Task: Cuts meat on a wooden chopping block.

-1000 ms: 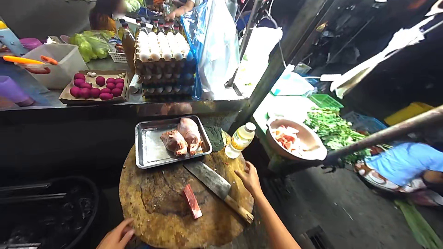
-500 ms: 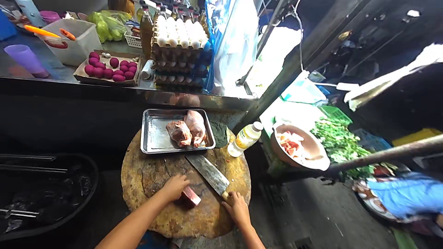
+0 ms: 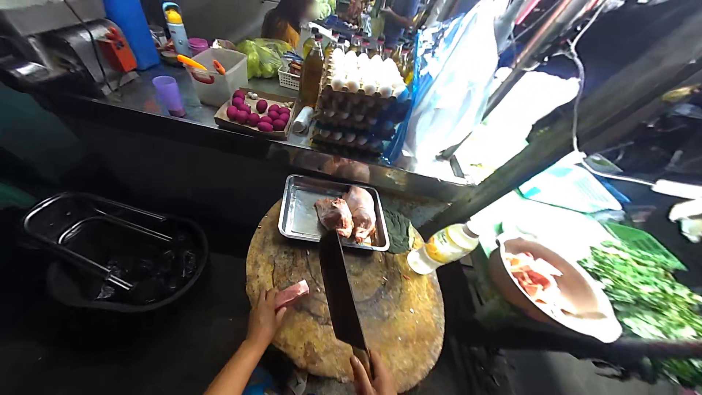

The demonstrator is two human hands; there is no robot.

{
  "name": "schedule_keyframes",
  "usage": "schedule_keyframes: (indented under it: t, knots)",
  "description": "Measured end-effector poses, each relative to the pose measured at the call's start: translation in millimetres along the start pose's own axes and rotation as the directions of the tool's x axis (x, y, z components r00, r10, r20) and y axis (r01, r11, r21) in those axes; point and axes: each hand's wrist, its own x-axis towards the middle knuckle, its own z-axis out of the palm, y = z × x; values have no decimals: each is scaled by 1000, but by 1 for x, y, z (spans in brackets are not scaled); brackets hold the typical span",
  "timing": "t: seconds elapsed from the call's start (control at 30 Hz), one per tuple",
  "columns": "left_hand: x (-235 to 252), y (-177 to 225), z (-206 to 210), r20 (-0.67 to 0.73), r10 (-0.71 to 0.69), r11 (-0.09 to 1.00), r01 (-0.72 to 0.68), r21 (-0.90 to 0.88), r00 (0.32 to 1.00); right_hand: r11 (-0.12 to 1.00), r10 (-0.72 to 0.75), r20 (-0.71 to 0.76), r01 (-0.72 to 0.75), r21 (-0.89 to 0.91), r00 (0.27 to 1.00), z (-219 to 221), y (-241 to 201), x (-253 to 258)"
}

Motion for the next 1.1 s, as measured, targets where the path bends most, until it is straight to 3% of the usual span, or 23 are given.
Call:
schedule_keyframes:
  t: [0.07, 0.17, 0.27, 0.33, 0.37, 0.4, 0.43, 0.47, 0.5, 0.53, 0.57, 0.63, 0.87, 0.93, 1.0, 1.03, 1.1]
  knots:
    - [-4, -10, 2, -52, 32, 991, -39, -131, 998, 962, -262, -137, 270, 47, 955, 9, -34, 10]
    - [-12, -27, 5, -110, 90, 957, -117, -267, 990, 741, -603, -362, 667, 75, 711, 3, -102, 26]
    - [-14, -30, 5, -123, 107, 949, -138, -285, 987, 454, -705, -539, 877, 156, 461, -10, -183, 42]
    - [-16, -28, 4, -107, 90, 955, -117, -272, 990, 357, -718, -589, 923, 147, 371, -10, -207, 51]
    - [-16, -27, 3, -88, 79, 959, -100, -264, 993, 383, -715, -587, 915, 125, 379, -4, -200, 54]
    - [-15, -26, 2, -69, 68, 964, -84, -253, 995, 474, -699, -561, 875, 102, 444, 7, -179, 55]
    - [-14, -24, -1, -44, 56, 968, -65, -242, 997, 626, -657, -502, 778, 51, 562, 21, -146, 52]
    - [-14, -23, -3, -26, 46, 971, -51, -235, 999, 800, -562, -399, 599, -41, 724, 36, -108, 45]
    - [-13, -22, -3, -19, 44, 973, -47, -226, 999, 922, -379, -231, 342, -183, 896, 48, -77, 39]
    - [-13, -22, -3, -12, 49, 975, -51, -218, 999, 940, -85, -32, 69, -335, 996, 56, -56, 37]
    - [-14, -23, -2, -15, 60, 976, -62, -211, 998, 881, 172, 99, -109, -460, 980, 63, -39, 42]
    - [-13, -24, -1, -23, 76, 976, -79, -202, 997, 819, 351, 183, -206, -536, 918, 68, -26, 52]
    - [-11, -27, -2, -10, 85, 974, -86, -209, 996, 895, 274, 137, -201, -397, 952, 64, -20, 41]
    - [-8, -28, -7, 6, 92, 974, -89, -208, 996, 946, 157, 79, -127, -298, 984, 55, -39, 34]
    - [-7, -28, -6, -7, 99, 975, -98, -201, 995, 976, -121, -61, 108, -190, 991, 43, -70, 28]
    - [-9, -27, -4, -19, 91, 974, -93, -207, 996, 948, -304, -155, 282, -147, 940, 37, -89, 28]
    - [-11, -26, 0, -55, 87, 973, -96, -209, 995, 798, -586, -334, 598, -76, 738, 26, -130, 37]
